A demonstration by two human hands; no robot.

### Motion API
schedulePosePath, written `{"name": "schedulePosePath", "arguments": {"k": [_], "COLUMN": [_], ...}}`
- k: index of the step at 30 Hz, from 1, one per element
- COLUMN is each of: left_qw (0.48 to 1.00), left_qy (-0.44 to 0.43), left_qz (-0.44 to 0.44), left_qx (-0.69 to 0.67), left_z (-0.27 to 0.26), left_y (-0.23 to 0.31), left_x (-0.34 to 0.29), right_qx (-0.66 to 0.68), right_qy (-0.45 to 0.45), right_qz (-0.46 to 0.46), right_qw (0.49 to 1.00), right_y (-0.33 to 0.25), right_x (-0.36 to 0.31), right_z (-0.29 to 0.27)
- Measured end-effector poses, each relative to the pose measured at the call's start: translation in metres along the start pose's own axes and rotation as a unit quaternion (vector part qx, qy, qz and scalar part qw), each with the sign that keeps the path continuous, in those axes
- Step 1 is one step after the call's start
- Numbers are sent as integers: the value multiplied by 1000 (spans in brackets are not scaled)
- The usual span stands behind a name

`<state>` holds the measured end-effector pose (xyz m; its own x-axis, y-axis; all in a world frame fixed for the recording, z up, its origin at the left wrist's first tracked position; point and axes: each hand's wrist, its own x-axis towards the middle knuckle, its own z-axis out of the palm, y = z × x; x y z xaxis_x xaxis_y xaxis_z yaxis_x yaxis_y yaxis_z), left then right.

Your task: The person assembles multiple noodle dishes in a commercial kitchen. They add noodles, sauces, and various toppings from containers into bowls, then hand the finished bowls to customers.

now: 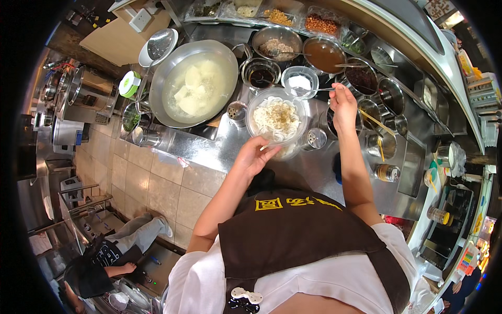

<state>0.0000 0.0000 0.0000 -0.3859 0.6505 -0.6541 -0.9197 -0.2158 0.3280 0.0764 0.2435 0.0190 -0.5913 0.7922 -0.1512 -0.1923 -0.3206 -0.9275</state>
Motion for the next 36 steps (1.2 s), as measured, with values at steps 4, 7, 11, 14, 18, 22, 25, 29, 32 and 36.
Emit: {"name": "schedulePosePath", "arguments": {"k": [4, 7, 11, 14, 18, 22, 25, 29, 32, 36], "left_qw": [1000, 998, 995, 993, 995, 997, 997, 997, 998, 998], "left_qy": [-7, 32, 46, 45, 30, 9, 15, 5, 4, -23], "left_qz": [22, 54, 89, 98, 87, 70, 77, 75, 58, 42], "left_qx": [-16, -1, -22, -40, -38, -19, -19, -19, -1, 26], "left_z": [-24, -51, -76, -85, -77, -70, -73, -84, -86, -80], "left_y": [-9, 3, 11, 17, 18, 16, 13, 12, 11, 21], "left_x": [-7, -32, -58, -63, -66, -61, -65, -68, -68, -70], "right_qx": [-69, -274, -282, -197, -253, -297, -339, -506, -686, -722], "right_qy": [16, -61, -36, 49, 115, 82, 63, -23, -88, -60], "right_qz": [-73, -206, -208, -199, -206, -161, -100, -126, -171, -140], "right_qw": [995, 937, 936, 959, 938, 938, 933, 853, 702, 674], "right_y": [4, 26, 38, 45, 52, 90, 80, 28, 52, 58], "right_x": [-7, -32, -42, -26, 22, 62, 29, -66, -94, -104], "right_z": [-16, -16, -16, -16, -6, -15, -18, -29, -36, -36]}}
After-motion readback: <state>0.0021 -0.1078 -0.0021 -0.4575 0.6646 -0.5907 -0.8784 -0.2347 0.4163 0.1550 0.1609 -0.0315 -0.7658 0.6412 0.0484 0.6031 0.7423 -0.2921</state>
